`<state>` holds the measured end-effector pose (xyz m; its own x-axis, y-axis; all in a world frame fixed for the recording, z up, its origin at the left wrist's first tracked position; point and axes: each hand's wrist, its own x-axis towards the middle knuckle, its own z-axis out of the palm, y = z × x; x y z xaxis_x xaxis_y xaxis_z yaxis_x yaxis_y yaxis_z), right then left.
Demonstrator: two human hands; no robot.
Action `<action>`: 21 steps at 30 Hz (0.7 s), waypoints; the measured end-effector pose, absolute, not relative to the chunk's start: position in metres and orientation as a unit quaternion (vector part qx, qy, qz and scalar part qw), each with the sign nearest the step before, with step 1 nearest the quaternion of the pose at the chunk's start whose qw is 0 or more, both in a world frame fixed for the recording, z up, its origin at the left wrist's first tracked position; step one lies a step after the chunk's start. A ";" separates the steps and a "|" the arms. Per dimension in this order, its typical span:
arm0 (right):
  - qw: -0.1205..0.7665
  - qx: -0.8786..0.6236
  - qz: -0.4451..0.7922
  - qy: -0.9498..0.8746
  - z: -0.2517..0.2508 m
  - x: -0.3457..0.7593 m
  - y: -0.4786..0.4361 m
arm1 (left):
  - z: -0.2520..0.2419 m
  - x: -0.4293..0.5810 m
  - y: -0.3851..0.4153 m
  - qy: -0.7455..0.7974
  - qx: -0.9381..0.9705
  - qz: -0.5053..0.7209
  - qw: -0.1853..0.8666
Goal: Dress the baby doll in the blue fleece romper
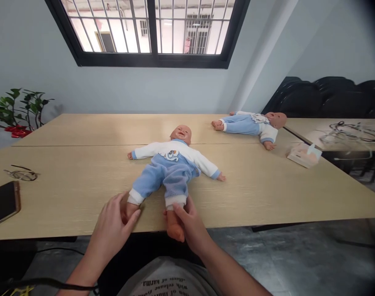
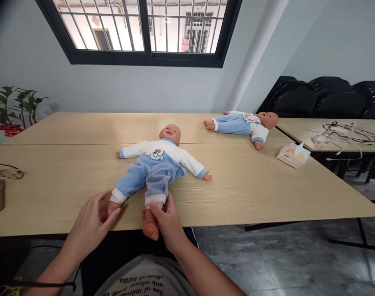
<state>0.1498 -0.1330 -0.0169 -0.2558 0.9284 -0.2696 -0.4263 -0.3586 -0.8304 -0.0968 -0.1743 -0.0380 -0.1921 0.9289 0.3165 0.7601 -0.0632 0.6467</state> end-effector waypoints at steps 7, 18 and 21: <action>0.511 -0.378 0.677 -0.372 -0.016 0.149 -0.134 | -0.021 -0.084 -0.167 0.578 0.478 0.401 0.526; 0.553 -0.369 0.635 -0.394 -0.016 0.129 -0.129 | -0.027 -0.020 -0.148 0.233 0.174 0.429 0.855; 0.542 -0.358 0.627 -0.429 -0.025 0.135 -0.129 | -0.024 -0.016 -0.144 0.219 0.211 0.393 0.868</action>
